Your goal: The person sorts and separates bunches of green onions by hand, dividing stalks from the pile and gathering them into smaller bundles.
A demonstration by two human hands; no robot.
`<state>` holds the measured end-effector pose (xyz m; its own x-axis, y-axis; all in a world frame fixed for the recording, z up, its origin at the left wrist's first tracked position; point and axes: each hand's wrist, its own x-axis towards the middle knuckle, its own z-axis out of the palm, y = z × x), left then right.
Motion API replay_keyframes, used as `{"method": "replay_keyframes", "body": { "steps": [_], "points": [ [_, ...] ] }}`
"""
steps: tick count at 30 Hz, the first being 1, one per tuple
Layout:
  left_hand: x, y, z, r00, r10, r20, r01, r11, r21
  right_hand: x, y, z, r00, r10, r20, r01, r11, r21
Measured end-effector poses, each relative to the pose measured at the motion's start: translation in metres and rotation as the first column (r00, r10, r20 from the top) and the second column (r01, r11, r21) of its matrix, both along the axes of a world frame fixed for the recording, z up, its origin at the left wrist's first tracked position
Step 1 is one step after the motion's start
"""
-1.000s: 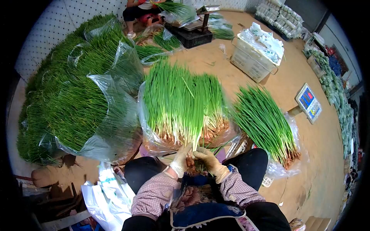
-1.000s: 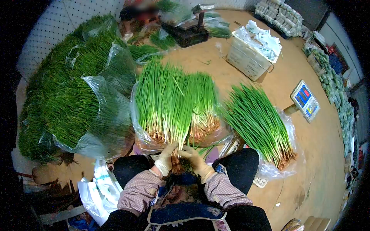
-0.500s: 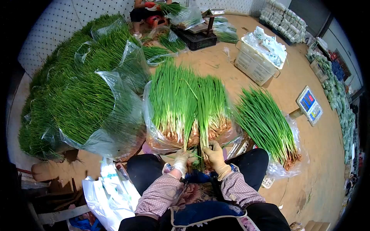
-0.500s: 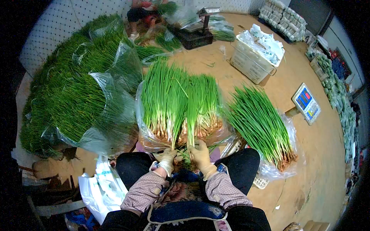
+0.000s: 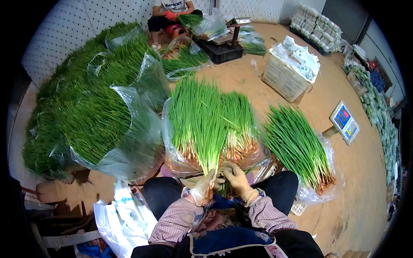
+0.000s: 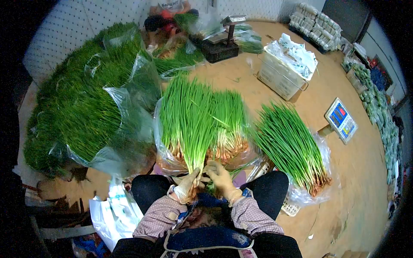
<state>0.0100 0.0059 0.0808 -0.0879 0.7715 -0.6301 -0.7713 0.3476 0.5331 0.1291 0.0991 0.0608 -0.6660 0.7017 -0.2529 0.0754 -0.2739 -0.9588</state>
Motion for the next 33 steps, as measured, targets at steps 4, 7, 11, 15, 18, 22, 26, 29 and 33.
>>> {"method": "replay_keyframes", "body": {
  "steps": [4,7,11,15,18,22,26,29,33],
  "points": [
    [0.003,-0.004,0.025,0.993,-0.083,-0.087,0.082,0.997,-0.013,-0.001,0.02,0.018,0.997,-0.074,0.014,0.072,0.993,0.089],
    [0.009,-0.005,-0.003,0.993,-0.042,-0.111,0.043,0.999,0.011,-0.013,0.024,0.03,0.998,-0.054,0.025,0.051,0.991,0.121],
    [0.012,-0.005,-0.003,0.987,0.023,-0.161,-0.034,0.997,-0.063,-0.028,0.026,0.044,0.934,-0.001,0.357,-0.134,0.926,0.354],
    [0.016,-0.005,0.024,0.993,0.044,-0.11,-0.063,0.982,-0.176,-0.036,0.03,0.043,0.931,-0.059,0.36,-0.051,0.956,0.288],
    [0.01,-0.006,0.005,0.979,-0.05,-0.196,0.031,0.994,-0.102,-0.039,0.036,0.046,0.926,-0.072,0.371,-0.05,0.95,0.309],
    [0.021,0.001,-0.004,0.95,0.212,-0.23,-0.198,0.977,0.085,-0.041,0.04,0.037,0.889,-0.041,0.457,-0.157,0.908,0.387],
    [0.018,0.001,-0.003,0.947,0.304,-0.101,-0.29,0.947,0.137,-0.036,0.041,0.045,0.887,-0.013,0.461,-0.143,0.943,0.301],
    [0.013,0.0,-0.01,0.943,0.318,-0.094,-0.307,0.945,0.114,-0.037,0.04,0.041,0.96,0.038,0.279,-0.063,0.995,0.079],
    [0.011,0.001,-0.013,0.952,0.271,-0.14,-0.262,0.962,0.08,-0.043,0.041,0.025,0.951,0.041,0.306,-0.094,0.982,0.163]
  ]
}}
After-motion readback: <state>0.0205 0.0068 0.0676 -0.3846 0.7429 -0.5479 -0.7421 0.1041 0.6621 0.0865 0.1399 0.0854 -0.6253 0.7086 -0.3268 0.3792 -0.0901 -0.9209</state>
